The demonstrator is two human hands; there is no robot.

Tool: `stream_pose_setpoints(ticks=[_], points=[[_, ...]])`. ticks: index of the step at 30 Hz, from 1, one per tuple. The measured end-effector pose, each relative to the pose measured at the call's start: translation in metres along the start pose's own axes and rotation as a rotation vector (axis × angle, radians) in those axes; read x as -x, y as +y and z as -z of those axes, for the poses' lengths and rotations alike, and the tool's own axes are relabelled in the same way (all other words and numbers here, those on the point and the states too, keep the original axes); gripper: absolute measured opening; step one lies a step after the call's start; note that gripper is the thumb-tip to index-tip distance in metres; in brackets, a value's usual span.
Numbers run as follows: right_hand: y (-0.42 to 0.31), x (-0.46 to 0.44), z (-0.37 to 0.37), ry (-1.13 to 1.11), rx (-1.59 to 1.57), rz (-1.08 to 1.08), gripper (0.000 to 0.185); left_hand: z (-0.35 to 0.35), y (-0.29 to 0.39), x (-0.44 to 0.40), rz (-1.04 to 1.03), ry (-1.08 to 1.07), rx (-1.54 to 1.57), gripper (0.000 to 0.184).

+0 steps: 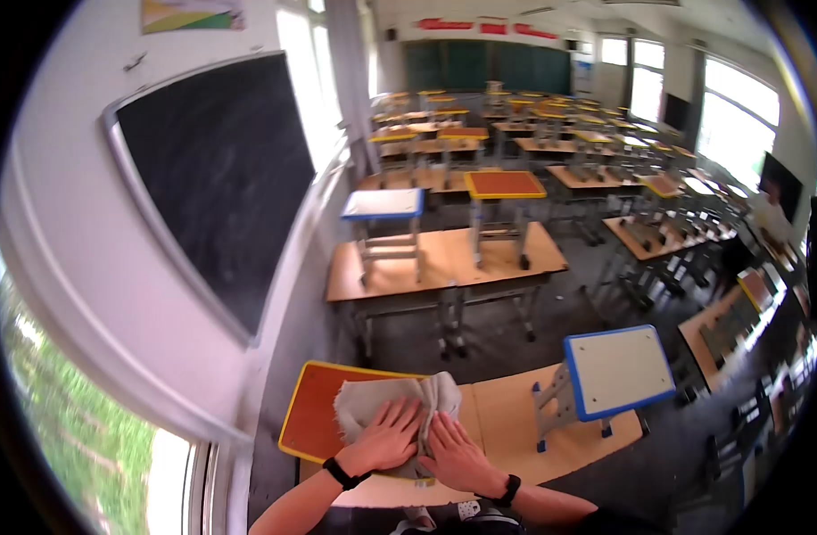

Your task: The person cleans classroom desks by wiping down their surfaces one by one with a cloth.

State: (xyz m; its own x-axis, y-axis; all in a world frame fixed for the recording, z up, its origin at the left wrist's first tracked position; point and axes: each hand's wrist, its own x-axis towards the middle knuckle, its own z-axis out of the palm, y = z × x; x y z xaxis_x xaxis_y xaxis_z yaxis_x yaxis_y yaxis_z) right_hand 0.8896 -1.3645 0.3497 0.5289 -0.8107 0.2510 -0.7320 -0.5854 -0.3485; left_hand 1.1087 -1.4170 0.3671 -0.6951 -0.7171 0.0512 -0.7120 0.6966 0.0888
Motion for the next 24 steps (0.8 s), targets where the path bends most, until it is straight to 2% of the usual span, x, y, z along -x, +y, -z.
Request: stream_pose_setpoints(ticks=[5, 9, 15, 16, 20, 24], points=[[-0.002, -0.029, -0.010, 0.069, 0.158, -0.058, 0.076, -0.007, -0.044, -0.017, -0.102, -0.072, 0.045, 0.074], [0.000, -0.053, -0.019, 0.062, 0.176, -0.074, 0.080, -0.011, -0.076, -0.017, -0.096, -0.074, 0.030, 0.077], [-0.008, -0.110, -0.032, -0.071, 0.180, -0.037, 0.086, -0.013, -0.123, 0.008, 0.005, 0.023, 0.040, 0.076], [-0.017, -0.120, -0.030, -0.157, 0.174, -0.049, 0.087, -0.014, -0.131, 0.015, 0.023, 0.037, 0.043, 0.076], [-0.047, -0.152, -0.045, -0.255, 0.182, -0.030, 0.089, -0.013, -0.158, 0.051, 0.122, 0.053, 0.013, 0.076], [-0.074, -0.174, -0.069, -0.240, 0.186, 0.056, 0.089, -0.007, -0.170, 0.087, 0.214, 0.053, 0.022, 0.076]])
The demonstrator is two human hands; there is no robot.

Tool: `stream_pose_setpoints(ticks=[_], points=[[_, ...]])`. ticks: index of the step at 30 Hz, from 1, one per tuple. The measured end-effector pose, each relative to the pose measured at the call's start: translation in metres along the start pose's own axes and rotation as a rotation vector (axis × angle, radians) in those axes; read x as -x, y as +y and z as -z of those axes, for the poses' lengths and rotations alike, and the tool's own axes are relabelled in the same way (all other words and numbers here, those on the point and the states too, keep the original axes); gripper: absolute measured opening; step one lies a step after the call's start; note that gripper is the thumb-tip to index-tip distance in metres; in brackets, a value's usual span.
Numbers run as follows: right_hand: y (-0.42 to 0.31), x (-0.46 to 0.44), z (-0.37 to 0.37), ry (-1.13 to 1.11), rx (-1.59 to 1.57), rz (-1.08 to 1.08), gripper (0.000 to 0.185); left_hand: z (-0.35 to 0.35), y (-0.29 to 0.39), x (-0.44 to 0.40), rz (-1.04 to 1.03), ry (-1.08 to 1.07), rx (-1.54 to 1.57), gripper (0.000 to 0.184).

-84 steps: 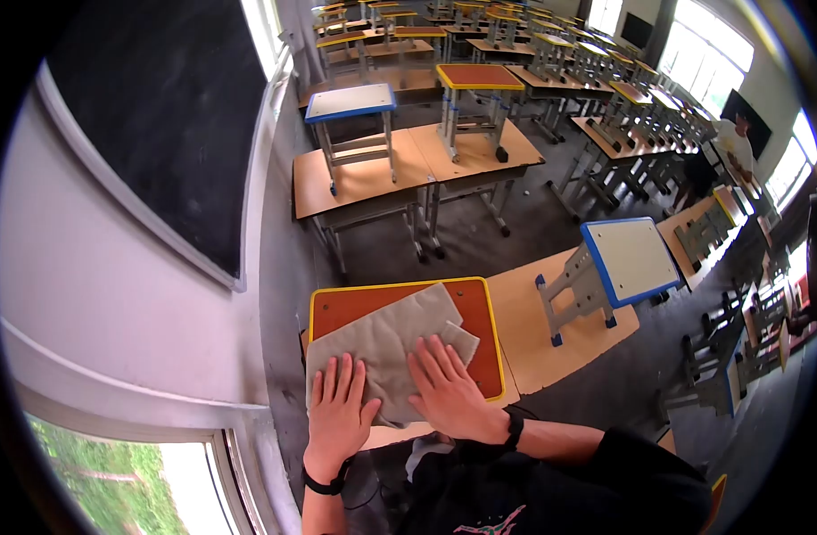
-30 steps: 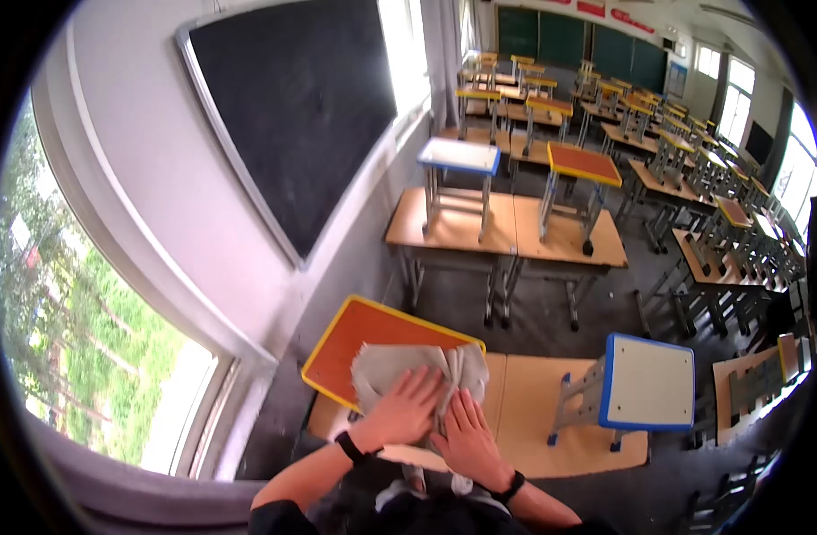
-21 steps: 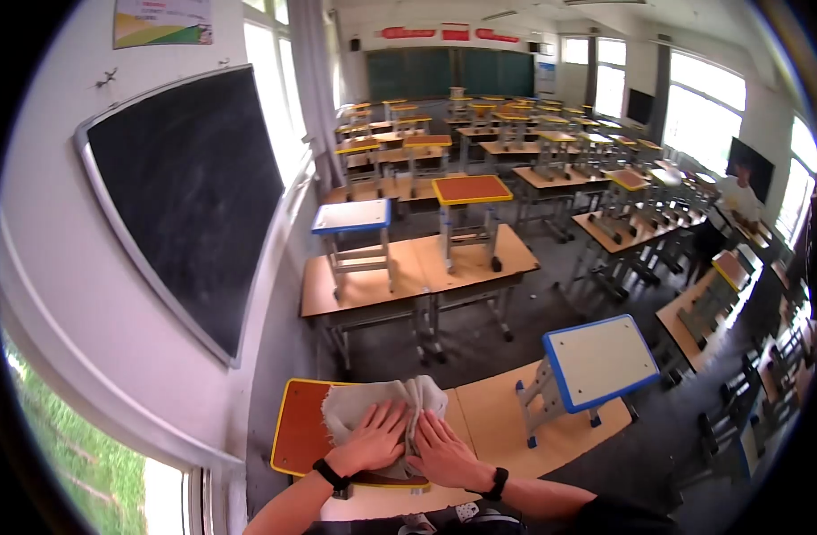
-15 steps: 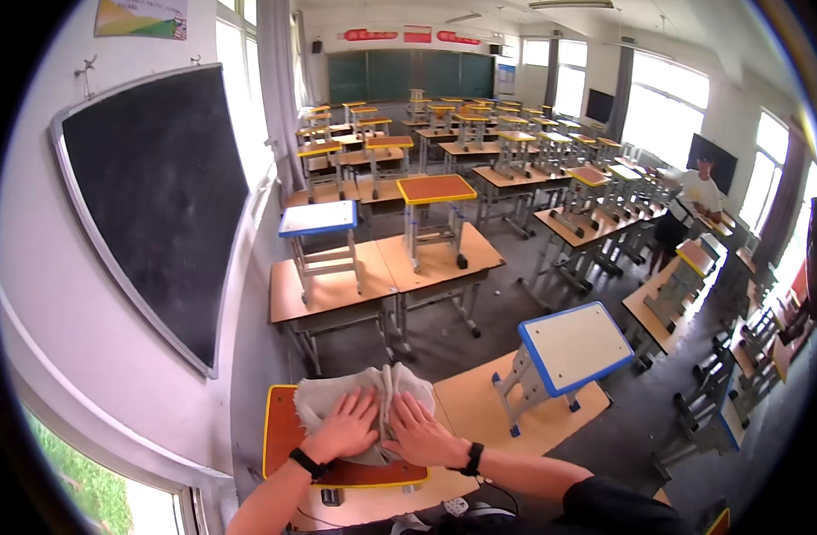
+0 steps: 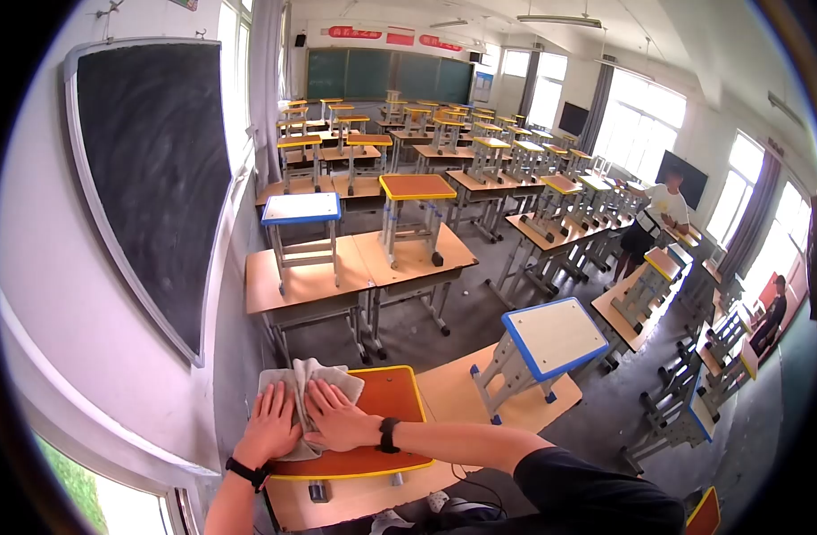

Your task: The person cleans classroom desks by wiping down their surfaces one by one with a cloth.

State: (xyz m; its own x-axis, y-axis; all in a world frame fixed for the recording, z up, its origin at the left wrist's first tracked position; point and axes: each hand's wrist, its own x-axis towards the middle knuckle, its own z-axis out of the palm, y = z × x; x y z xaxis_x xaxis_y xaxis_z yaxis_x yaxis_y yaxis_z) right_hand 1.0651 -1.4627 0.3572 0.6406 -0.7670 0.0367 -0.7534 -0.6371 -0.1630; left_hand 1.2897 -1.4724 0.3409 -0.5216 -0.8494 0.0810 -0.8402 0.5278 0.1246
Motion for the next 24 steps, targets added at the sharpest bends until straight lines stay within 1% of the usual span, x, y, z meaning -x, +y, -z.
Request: stream_pose_setpoints(ticks=[1, 3, 4, 9, 14, 17, 19, 21, 23, 24], points=[[-0.005, -0.005, -0.004, -0.004, -0.003, 0.005, 0.089, 0.004, 0.000, 0.007, 0.006, -0.003, 0.002, 0.076], [-0.013, -0.011, -0.011, 0.055, 0.013, 0.067, 0.090, 0.010, 0.002, 0.021, 0.083, 0.015, 0.112, 0.076], [-0.016, -0.012, -0.012, 0.093, 0.007, 0.091, 0.090, 0.011, 0.005, 0.027, 0.095, 0.011, 0.116, 0.076], [-0.023, -0.002, -0.005, 0.047, -0.017, 0.177, 0.092, 0.014, 0.031, 0.054, 0.147, 0.087, 0.054, 0.074], [-0.034, 0.027, -0.002, -0.012, -0.088, 0.287, 0.093, 0.018, 0.071, 0.087, 0.226, 0.055, 0.021, 0.075], [-0.038, 0.046, -0.007, 0.028, -0.138, 0.353, 0.093, 0.019, 0.096, 0.103, 0.281, 0.030, -0.001, 0.078], [-0.041, 0.061, -0.006, 0.026, -0.085, 0.380, 0.094, 0.015, 0.115, 0.111, 0.308, 0.069, -0.020, 0.080], [-0.041, 0.078, -0.004, 0.037, -0.138, 0.388, 0.093, 0.012, 0.136, 0.118, 0.342, 0.054, -0.028, 0.081], [-0.037, 0.094, -0.003, 0.104, -0.137, 0.425, 0.092, 0.012, 0.155, 0.121, 0.362, 0.083, 0.000, 0.081], [-0.035, 0.103, -0.004, 0.132, -0.156, 0.422, 0.092, 0.010, 0.163, 0.122, 0.351, 0.083, -0.034, 0.080]])
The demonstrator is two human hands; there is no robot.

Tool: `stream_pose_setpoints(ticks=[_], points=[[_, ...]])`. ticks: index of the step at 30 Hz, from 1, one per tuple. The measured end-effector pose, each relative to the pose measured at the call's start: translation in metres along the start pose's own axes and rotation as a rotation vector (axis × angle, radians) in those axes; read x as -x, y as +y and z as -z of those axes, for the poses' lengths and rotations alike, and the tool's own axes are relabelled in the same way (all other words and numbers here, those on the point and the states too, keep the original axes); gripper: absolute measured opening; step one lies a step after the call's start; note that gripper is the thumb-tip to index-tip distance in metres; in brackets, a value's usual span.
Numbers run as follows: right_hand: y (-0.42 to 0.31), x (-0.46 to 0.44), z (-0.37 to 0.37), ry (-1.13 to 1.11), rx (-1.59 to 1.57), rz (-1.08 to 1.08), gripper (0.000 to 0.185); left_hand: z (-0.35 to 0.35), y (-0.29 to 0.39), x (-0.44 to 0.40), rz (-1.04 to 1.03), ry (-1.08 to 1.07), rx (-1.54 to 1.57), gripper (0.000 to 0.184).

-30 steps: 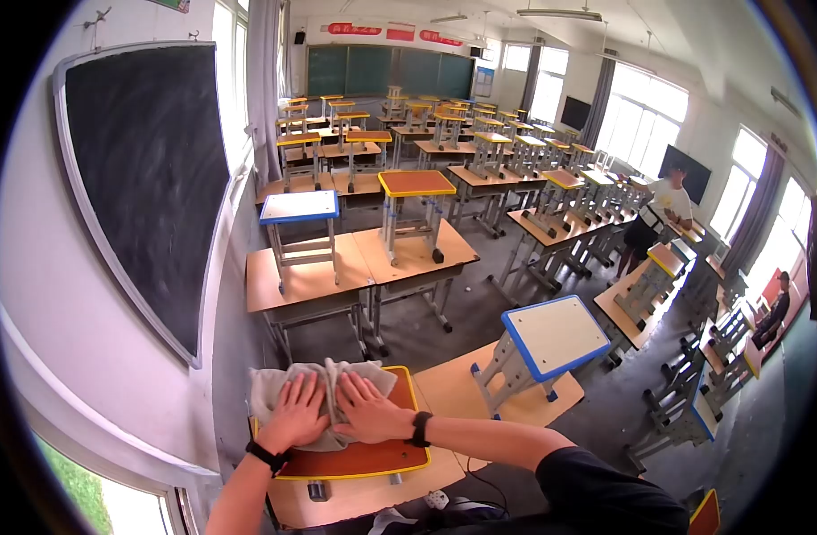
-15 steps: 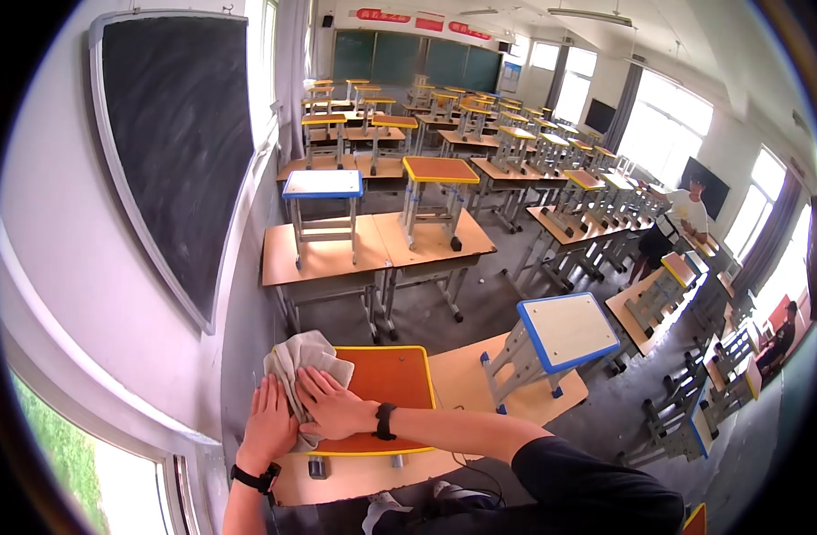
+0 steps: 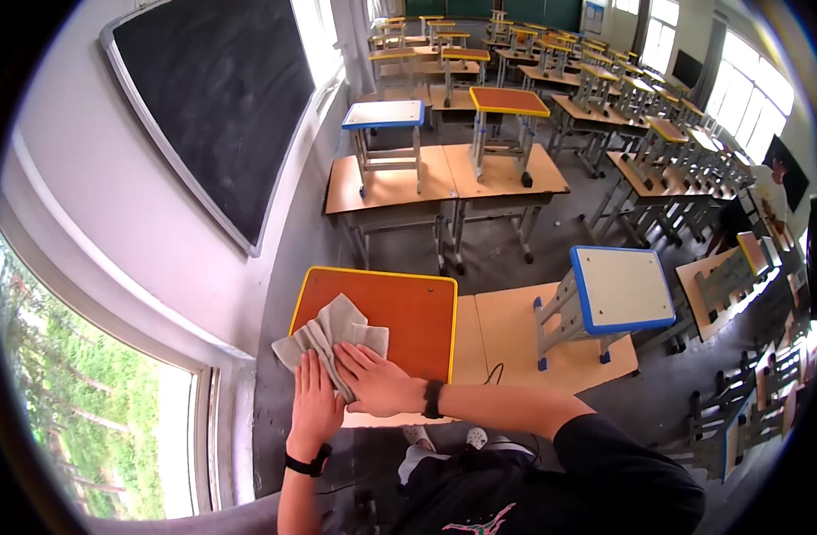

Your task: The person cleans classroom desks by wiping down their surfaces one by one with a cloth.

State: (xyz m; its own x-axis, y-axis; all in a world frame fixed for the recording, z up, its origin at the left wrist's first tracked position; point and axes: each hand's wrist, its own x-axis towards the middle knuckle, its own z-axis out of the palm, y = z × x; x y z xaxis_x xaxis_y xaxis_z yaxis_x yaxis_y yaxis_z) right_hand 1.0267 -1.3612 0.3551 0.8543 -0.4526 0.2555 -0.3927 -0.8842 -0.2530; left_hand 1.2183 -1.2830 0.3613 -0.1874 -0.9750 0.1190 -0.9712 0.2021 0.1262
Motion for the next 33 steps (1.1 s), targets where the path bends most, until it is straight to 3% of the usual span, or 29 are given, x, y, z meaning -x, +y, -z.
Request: stream_pose_setpoints(ticks=[5, 9, 16, 25, 33], points=[[-0.001, 0.042, 0.003, 0.084, -0.035, -0.009, 0.093, 0.002, 0.046, 0.004, 0.043, -0.045, 0.046, 0.079], [0.004, 0.082, 0.024, 0.004, 0.026, -0.057, 0.095, -0.003, 0.088, 0.000, 0.011, -0.038, -0.003, 0.078], [0.019, 0.132, 0.038, 0.112, 0.023, -0.155, 0.092, -0.012, 0.135, -0.022, -0.109, -0.029, -0.020, 0.074], [0.049, 0.141, 0.055, 0.040, -0.019, -0.230, 0.089, -0.023, 0.133, -0.063, -0.269, -0.045, 0.049, 0.077], [0.070, 0.106, 0.057, 0.044, -0.047, -0.460, 0.087, -0.035, 0.104, -0.111, -0.397, -0.091, 0.115, 0.082]])
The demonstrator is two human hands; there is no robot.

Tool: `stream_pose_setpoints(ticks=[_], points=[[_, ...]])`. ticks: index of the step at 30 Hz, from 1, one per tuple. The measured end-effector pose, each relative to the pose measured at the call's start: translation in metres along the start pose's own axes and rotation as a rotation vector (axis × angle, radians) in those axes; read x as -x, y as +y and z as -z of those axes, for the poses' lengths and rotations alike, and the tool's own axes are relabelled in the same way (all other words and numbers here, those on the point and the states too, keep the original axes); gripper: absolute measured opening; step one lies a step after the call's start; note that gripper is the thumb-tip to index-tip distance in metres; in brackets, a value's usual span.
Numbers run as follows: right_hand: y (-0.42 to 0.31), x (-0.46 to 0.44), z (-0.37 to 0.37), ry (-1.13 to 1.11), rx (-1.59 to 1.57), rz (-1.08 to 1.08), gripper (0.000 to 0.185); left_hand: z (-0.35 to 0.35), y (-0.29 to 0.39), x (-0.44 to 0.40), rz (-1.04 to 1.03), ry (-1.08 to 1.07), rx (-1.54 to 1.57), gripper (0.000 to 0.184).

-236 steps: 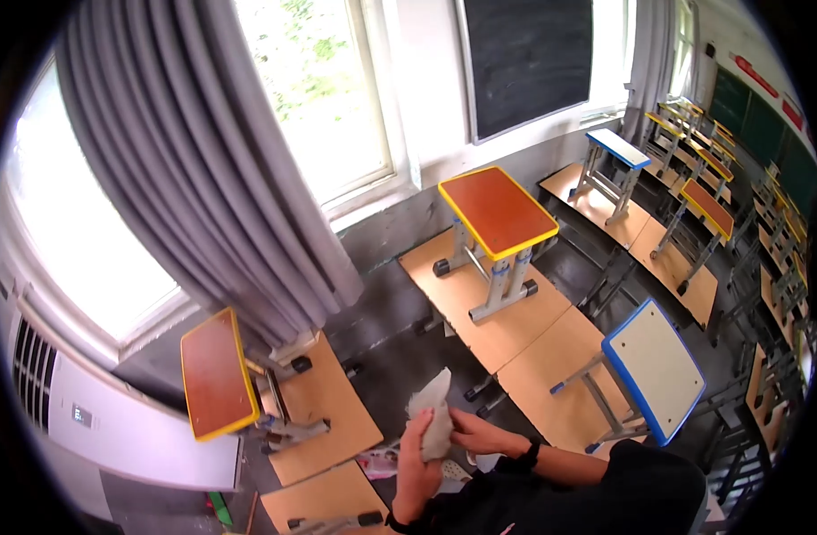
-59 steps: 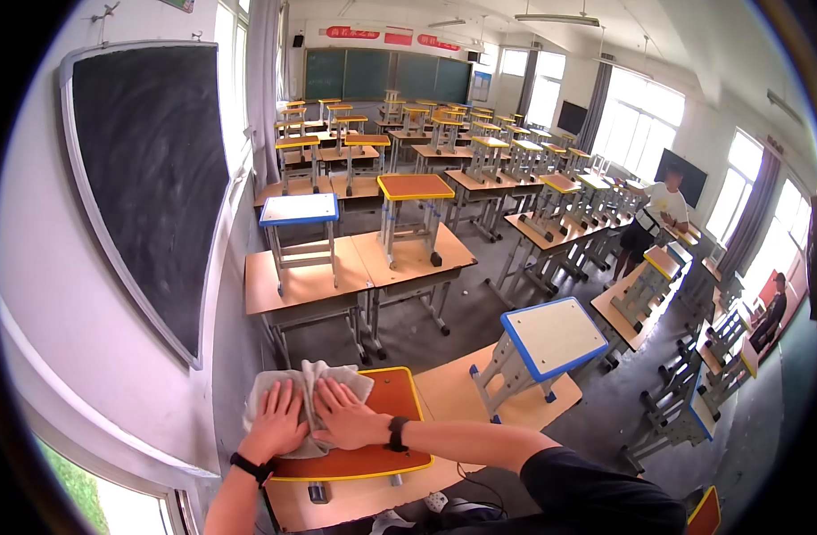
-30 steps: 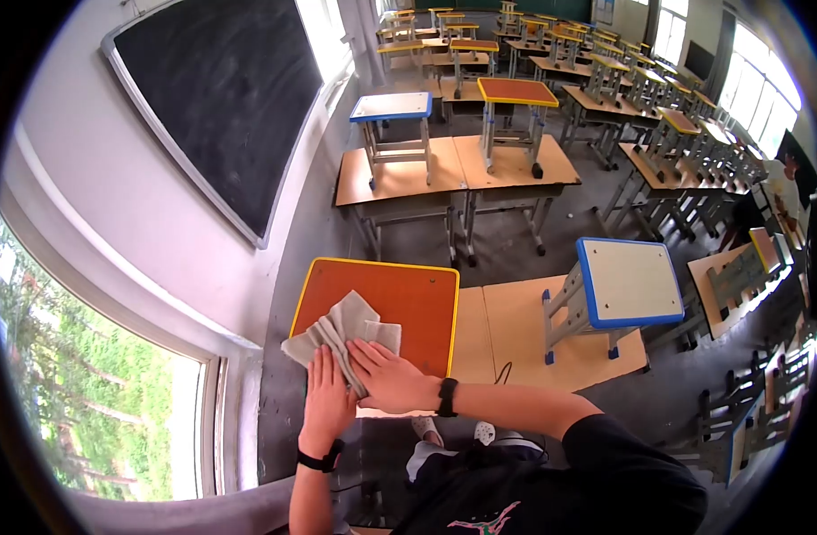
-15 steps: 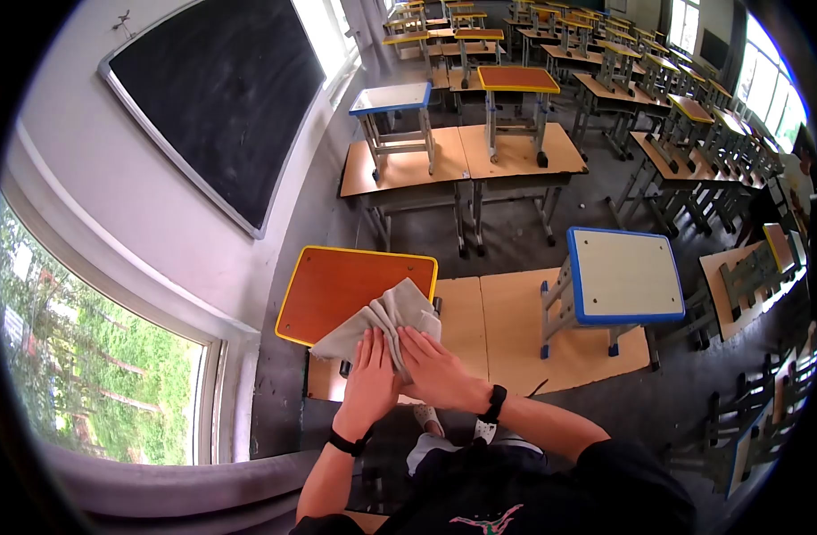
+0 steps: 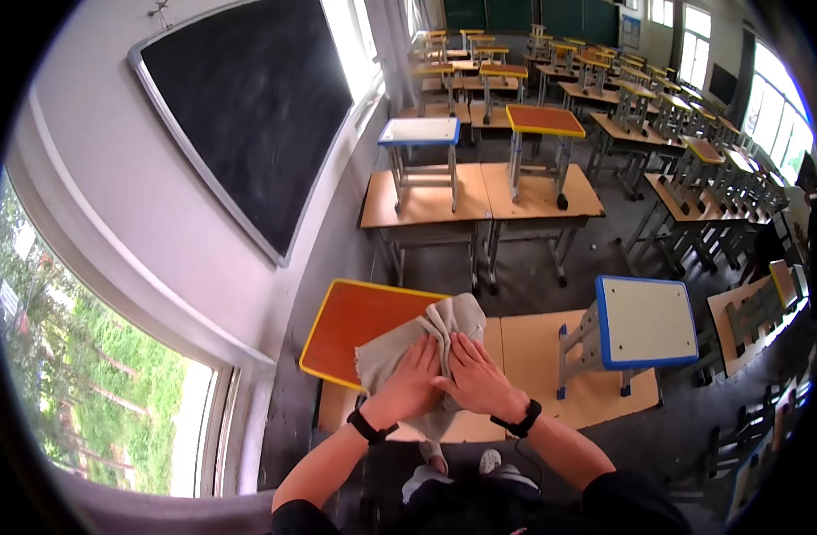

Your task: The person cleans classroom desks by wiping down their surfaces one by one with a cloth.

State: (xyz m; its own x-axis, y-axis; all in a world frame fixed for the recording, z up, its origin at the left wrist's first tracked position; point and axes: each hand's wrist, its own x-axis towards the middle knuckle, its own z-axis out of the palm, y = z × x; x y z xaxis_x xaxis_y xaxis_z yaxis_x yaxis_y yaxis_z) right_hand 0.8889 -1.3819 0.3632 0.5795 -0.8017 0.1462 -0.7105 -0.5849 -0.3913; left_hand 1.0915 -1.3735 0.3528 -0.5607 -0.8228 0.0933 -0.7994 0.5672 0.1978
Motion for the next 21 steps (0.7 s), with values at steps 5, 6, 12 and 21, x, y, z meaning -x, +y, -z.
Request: stream_pose_setpoints(ticks=[5, 6, 12, 21], points=[[0.006, -0.033, -0.005, 0.103, 0.046, -0.095, 0.081, -0.005, -0.045, -0.033, -0.135, 0.050, 0.121, 0.073], [0.009, -0.042, -0.008, 0.148, 0.080, -0.084, 0.083, -0.005, -0.054, -0.040, -0.145, 0.061, 0.132, 0.073], [0.004, -0.079, -0.010, 0.106, 0.183, -0.091, 0.087, 0.010, -0.092, -0.052, -0.135, -0.040, -0.039, 0.074], [-0.045, -0.167, -0.032, -0.088, 0.154, 0.038, 0.090, 0.012, -0.172, -0.004, 0.022, 0.152, -0.111, 0.072]])
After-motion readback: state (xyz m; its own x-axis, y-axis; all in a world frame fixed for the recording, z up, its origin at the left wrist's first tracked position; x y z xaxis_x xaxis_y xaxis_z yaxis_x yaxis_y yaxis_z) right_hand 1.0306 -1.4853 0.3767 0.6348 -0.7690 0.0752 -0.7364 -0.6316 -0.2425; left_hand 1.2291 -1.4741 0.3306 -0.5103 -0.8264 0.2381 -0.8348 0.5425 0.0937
